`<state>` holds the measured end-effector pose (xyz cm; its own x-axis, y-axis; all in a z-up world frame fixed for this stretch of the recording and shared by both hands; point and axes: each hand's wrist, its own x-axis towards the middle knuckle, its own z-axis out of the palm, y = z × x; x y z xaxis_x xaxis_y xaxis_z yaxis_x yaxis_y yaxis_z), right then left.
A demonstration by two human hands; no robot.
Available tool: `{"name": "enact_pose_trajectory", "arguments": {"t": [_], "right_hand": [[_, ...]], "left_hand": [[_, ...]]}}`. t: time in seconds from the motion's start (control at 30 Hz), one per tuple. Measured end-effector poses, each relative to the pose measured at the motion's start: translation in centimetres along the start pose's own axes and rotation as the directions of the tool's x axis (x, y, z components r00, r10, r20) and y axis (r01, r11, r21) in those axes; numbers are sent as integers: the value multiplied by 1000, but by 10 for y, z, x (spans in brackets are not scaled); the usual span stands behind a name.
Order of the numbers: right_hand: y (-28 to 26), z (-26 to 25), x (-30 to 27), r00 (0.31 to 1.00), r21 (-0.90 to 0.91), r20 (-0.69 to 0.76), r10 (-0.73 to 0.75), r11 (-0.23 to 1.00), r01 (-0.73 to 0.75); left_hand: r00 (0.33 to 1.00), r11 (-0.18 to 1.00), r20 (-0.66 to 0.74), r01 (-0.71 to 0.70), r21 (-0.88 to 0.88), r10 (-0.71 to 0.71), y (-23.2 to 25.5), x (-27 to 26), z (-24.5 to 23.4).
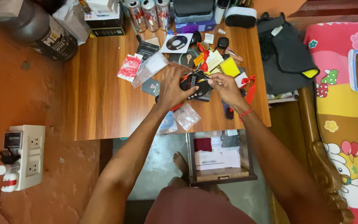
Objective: The person organizes a desk drawer by picking up and moving various items including a wallet, small electronic accessories, and cards from the desktop into the drawer, and rearranging papers inside the drawer.
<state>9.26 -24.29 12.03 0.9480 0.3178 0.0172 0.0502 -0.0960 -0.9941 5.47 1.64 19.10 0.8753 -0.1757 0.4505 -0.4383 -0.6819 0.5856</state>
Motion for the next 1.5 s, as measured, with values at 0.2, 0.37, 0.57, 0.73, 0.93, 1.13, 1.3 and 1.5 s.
{"name": "enact_pose_trajectory", "arguments": {"t": [0.2, 0.37, 0.57, 0.73, 0.93, 1.13, 1.3, 1.5], "right_hand": [[-2, -14, -44, 1000, 78, -17, -9, 997, 10], [-3, -25, -72, 997, 95, -39, 70, 993, -66], [12, -53, -106, 988, 123, -120, 93, 989, -78], [22, -68, -129, 985, 15, -148, -87, 996, 90], [-1, -74, -163, 983, -132, -184, -13, 991, -12], [-7, -86, -187, 979, 143, -143, 147, 982, -126], [-17, -88, -207, 965, 588, -46, 258, 788, -183], [-29, -78, -221, 961, 467, -49, 272, 857, -219]], "left_hand": [[991, 1000, -129, -21, -15, 19, 38, -13, 12], [966, 982, 231, 144, -124, -113, 49, -23, 45], [807, 787, 554, 473, -397, -205, 48, -50, 94], [808, 646, 539, 547, -532, -240, 64, -70, 130], [719, 173, 593, 677, -716, -362, 116, -79, 136], [632, -10, 552, 653, -758, -543, 156, -89, 145], [697, -48, 600, 636, -770, -393, 156, -112, 176], [661, -222, 477, 435, -873, -580, 169, -119, 203]]}}
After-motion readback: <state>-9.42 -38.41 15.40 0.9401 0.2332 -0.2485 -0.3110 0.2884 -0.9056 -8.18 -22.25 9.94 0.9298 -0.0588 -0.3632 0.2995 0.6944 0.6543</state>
